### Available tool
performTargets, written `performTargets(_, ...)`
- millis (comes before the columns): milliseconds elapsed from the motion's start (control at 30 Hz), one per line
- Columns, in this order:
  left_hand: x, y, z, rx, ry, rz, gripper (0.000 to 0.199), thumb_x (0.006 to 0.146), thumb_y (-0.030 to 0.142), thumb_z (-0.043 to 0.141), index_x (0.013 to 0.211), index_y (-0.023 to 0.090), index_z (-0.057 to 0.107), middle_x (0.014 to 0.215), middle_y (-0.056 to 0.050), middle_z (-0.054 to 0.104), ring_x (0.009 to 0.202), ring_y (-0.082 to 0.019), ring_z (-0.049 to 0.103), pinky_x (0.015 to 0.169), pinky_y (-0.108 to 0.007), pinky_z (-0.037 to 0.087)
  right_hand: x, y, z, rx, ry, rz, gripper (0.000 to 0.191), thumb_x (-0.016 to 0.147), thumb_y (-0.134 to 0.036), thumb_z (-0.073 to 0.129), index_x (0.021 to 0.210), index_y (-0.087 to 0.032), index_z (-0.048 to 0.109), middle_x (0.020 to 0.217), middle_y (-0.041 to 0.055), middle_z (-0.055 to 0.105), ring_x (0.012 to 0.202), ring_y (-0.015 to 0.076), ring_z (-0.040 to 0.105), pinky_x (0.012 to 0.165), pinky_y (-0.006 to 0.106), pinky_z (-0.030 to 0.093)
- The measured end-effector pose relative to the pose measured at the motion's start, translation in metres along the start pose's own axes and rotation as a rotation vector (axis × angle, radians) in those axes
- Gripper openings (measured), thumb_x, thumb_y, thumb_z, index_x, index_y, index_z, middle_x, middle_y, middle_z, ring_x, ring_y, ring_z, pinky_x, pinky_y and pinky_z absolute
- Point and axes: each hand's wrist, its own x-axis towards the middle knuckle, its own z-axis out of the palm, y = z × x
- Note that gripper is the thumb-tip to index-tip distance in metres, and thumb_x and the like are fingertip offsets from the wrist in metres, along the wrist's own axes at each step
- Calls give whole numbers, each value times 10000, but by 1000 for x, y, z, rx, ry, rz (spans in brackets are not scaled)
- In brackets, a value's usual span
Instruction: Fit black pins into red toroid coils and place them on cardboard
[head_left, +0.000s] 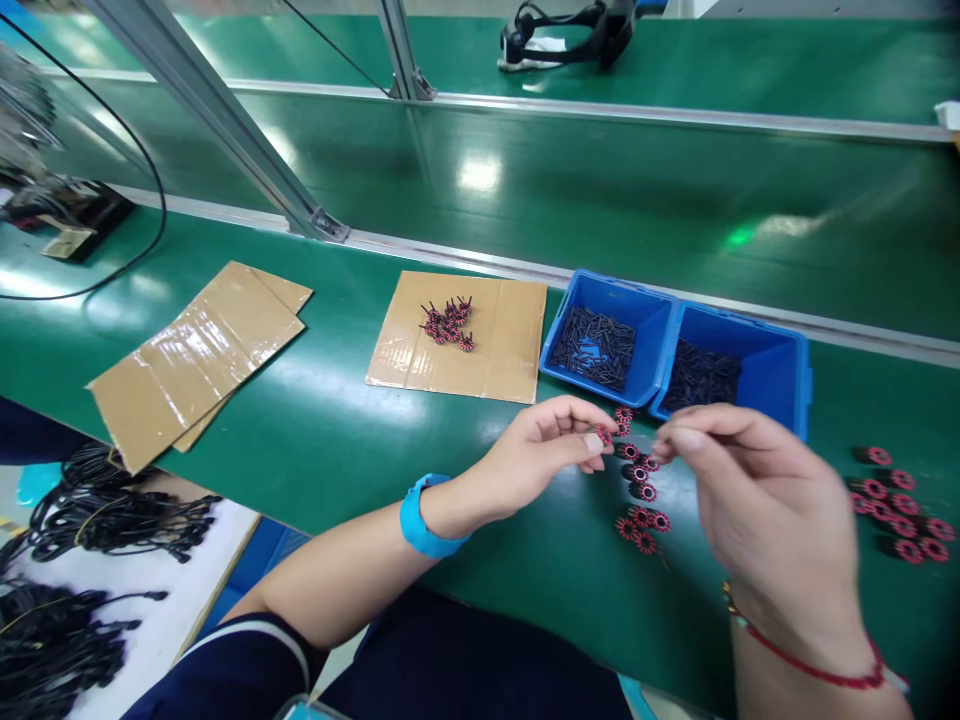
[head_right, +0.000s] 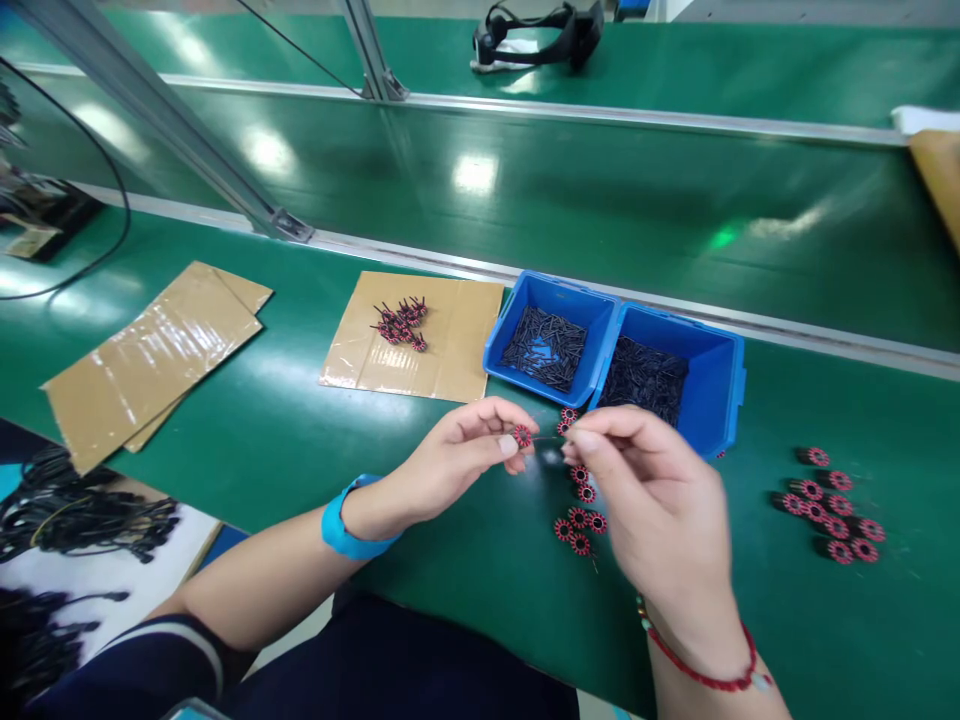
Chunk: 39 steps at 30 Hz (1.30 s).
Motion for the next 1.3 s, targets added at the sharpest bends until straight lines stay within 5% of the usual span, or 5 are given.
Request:
performTargets(100, 0, 0, -1, -81, -24, -45, 240, 810, 286, 769, 962, 150, 640, 819, -33, 706, 690, -114, 654, 689, -268, 488, 3, 0, -7, 38, 112, -1, 61, 845, -283, 799, 887, -264, 759, 762, -25, 715, 682, 97, 667, 639, 200, 553)
performTargets(467, -2, 1, -2, -183, -143, -125, 185, 866, 295, 716, 920, 141, 629, 787, -51, 721, 678, -124, 668, 665, -252, 495, 3, -3, 5, 29, -306, 237, 127, 874, -350, 764, 835, -229, 766, 741, 13, 722, 681, 129, 674, 636, 237, 567)
performTargets(800, -1, 4, -3, -119, -108, -117, 214, 848, 301, 711, 969, 126, 702, 762, -41, 658, 668, -110, 595, 649, -254, 451, 6, -1, -16, 81, 60, 146, 118, 810, -319, 837, 903, -282, 775, 812, -14, 730, 727, 108, 677, 678, 206, 569)
performTargets(1100, -2, 3, -3, -125, -121, -163, 212, 840, 312, 727, 955, 154, 648, 718, -13, 652, 622, -106, 603, 590, -232, 459, 0, -4, -19, -414, -274, -109, 131, 911, -288, 713, 1029, -311, 764, 954, 33, 733, 824, 175, 685, 637, 275, 545)
performTargets(1300, -3, 3, -5, -125, -189, -196, 212, 849, 331, 716, 887, 157, 601, 687, -19, 667, 573, -98, 589, 578, -230, 450, 13, 0, -23, -346, -429, -96, 70, 920, -304, 704, 962, -298, 759, 883, 21, 709, 786, 164, 658, 699, 290, 535)
